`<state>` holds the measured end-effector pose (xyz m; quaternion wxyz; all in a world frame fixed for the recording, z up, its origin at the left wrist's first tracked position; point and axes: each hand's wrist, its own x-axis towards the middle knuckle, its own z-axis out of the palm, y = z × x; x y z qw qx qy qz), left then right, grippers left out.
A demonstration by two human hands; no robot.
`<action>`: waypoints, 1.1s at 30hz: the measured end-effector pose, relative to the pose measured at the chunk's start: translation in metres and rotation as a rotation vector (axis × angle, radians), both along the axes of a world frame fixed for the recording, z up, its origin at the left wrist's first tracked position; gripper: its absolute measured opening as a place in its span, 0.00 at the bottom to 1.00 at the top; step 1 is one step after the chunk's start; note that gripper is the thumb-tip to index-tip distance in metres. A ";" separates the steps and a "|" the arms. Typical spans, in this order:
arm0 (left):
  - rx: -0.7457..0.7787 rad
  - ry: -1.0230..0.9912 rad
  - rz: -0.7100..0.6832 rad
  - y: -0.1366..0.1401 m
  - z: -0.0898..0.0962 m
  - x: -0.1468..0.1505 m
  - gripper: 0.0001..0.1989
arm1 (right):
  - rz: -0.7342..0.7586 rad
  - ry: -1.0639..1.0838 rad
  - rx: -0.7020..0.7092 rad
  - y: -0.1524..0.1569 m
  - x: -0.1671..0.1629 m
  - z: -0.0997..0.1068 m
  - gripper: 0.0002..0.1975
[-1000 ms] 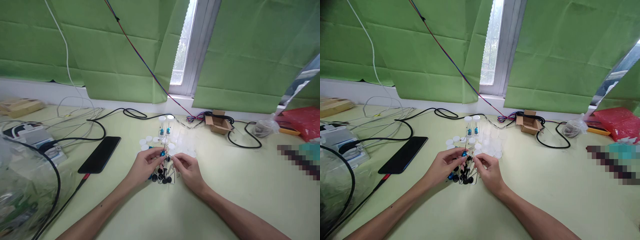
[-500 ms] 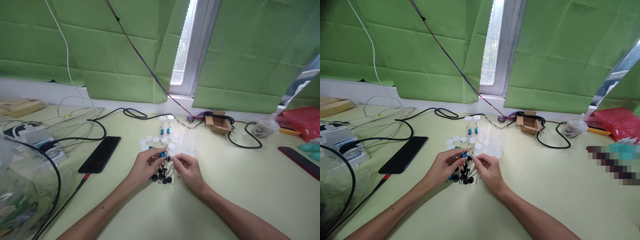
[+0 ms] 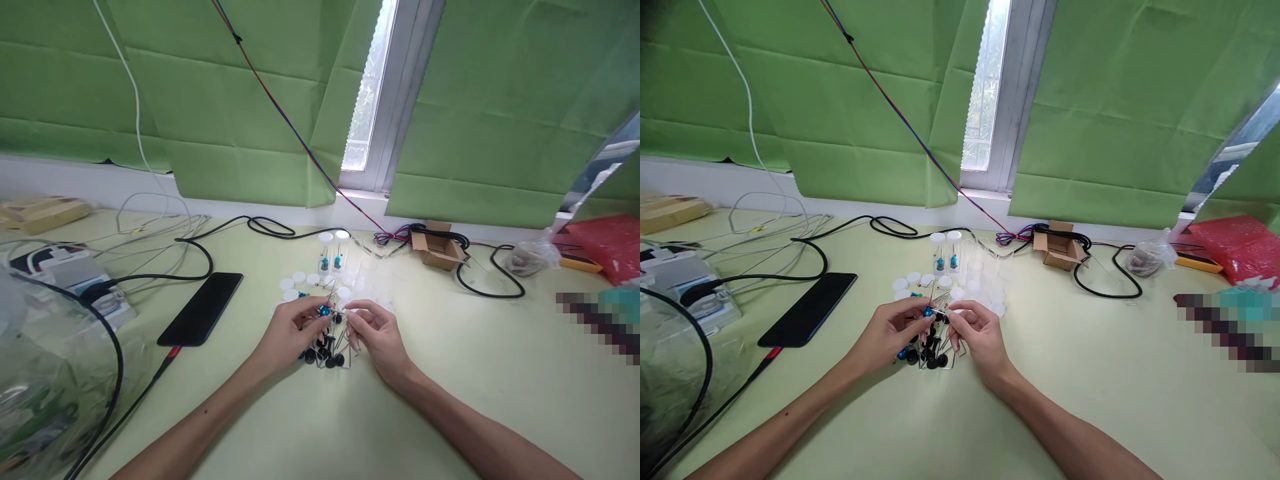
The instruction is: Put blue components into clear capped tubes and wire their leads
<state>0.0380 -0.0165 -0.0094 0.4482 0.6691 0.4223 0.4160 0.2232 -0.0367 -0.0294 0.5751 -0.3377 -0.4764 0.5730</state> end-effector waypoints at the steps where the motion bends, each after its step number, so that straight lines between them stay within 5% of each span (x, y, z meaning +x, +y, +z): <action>1: -0.014 -0.009 -0.004 0.000 0.000 0.000 0.15 | 0.010 0.039 -0.018 0.000 0.000 -0.001 0.10; 12: -0.132 -0.091 -0.052 -0.002 0.006 0.003 0.14 | 0.104 0.259 -0.157 0.000 -0.001 0.003 0.12; 17: -0.127 -0.110 -0.044 -0.003 0.010 0.002 0.14 | 0.124 0.169 -0.089 0.000 0.000 0.004 0.13; 33: -0.131 -0.051 -0.007 -0.002 0.003 0.002 0.15 | -0.163 -0.220 0.216 -0.003 0.003 0.001 0.05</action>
